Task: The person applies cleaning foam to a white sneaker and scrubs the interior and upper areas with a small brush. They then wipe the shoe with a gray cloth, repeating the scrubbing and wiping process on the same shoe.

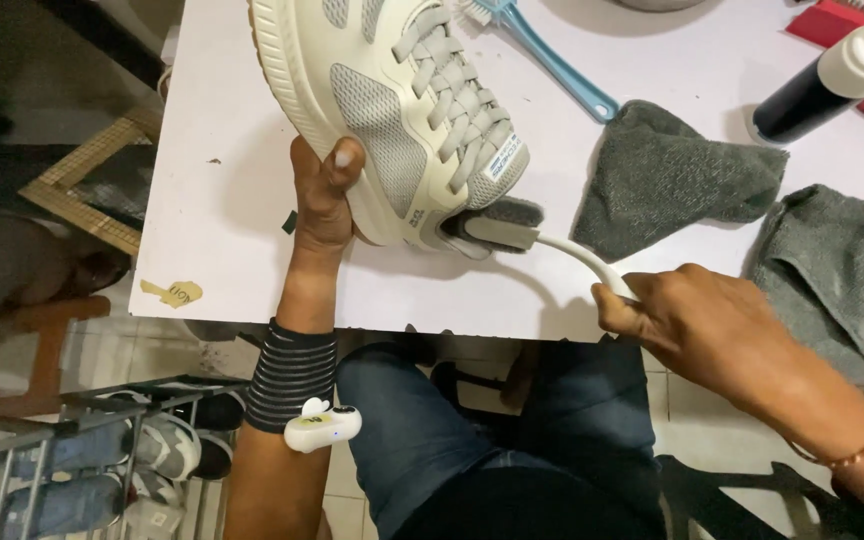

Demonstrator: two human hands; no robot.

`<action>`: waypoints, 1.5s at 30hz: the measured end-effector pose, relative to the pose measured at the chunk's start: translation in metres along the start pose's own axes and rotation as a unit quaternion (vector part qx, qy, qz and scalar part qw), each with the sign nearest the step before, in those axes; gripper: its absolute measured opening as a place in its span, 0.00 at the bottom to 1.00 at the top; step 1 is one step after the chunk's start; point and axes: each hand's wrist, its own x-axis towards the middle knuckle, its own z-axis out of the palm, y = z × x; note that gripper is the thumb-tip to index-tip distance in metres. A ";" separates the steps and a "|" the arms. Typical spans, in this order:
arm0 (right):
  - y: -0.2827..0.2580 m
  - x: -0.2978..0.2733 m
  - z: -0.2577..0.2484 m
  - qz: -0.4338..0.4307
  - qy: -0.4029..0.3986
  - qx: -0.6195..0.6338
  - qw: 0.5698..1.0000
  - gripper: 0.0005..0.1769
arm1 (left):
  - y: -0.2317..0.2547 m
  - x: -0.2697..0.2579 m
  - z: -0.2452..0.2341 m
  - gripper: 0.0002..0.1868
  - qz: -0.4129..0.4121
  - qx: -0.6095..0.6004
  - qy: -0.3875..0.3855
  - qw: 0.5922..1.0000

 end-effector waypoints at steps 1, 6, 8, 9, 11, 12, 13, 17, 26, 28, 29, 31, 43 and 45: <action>0.003 -0.004 0.001 0.015 0.008 -0.007 1.000 0.38 | -0.002 -0.001 0.000 0.20 -0.005 -0.005 0.009 1.000; -0.021 0.026 0.011 -0.022 0.015 0.039 0.999 0.35 | 0.014 0.004 0.012 0.13 -0.018 0.058 -0.020 0.998; -0.020 0.023 0.004 -0.024 0.032 0.026 0.999 0.37 | 0.016 0.004 0.011 0.21 -0.006 0.075 -0.027 0.997; -0.016 0.017 -0.003 0.014 -0.011 0.005 1.000 0.37 | 0.014 0.003 0.009 0.19 -0.023 0.040 -0.014 0.999; -0.009 0.008 -0.014 0.054 -0.052 -0.023 0.997 0.38 | 0.011 0.002 0.011 0.18 -0.035 0.000 0.003 0.999; -0.008 0.006 -0.018 0.052 -0.048 -0.015 0.997 0.38 | 0.013 0.001 0.011 0.23 -0.036 0.010 0.000 0.999; -0.006 0.003 -0.021 0.051 -0.044 -0.007 0.998 0.39 | 0.014 0.000 0.012 0.28 -0.037 0.019 -0.003 0.999; -0.021 0.030 -0.006 -0.001 0.004 -0.030 1.000 0.38 | 0.025 0.002 0.019 0.33 -0.031 0.001 -0.027 0.999; -0.020 0.016 -0.039 0.102 -0.095 -0.033 0.990 0.40 | 0.024 0.001 0.018 0.30 -0.053 0.016 -0.012 0.998; -0.025 0.032 -0.027 0.034 -0.061 0.001 0.998 0.40 | 0.032 0.003 0.024 0.30 -0.035 -0.006 -0.046 0.998; -0.030 0.032 -0.027 0.039 -0.062 0.002 0.997 0.40 | 0.029 0.002 0.022 0.30 -0.037 -0.009 -0.049 0.998; -0.041 0.032 -0.028 0.035 -0.020 -0.015 0.999 0.45 | 0.025 0.003 0.017 0.32 -0.030 0.028 -0.052 0.998; -0.047 0.023 -0.016 0.073 -0.009 0.005 0.997 0.42 | 0.001 0.001 0.004 0.31 0.011 -0.006 0.010 1.000; -0.028 0.010 -0.008 0.093 -0.010 0.018 0.995 0.40 | 0.012 -0.001 0.008 0.33 -0.002 -0.005 0.017 1.000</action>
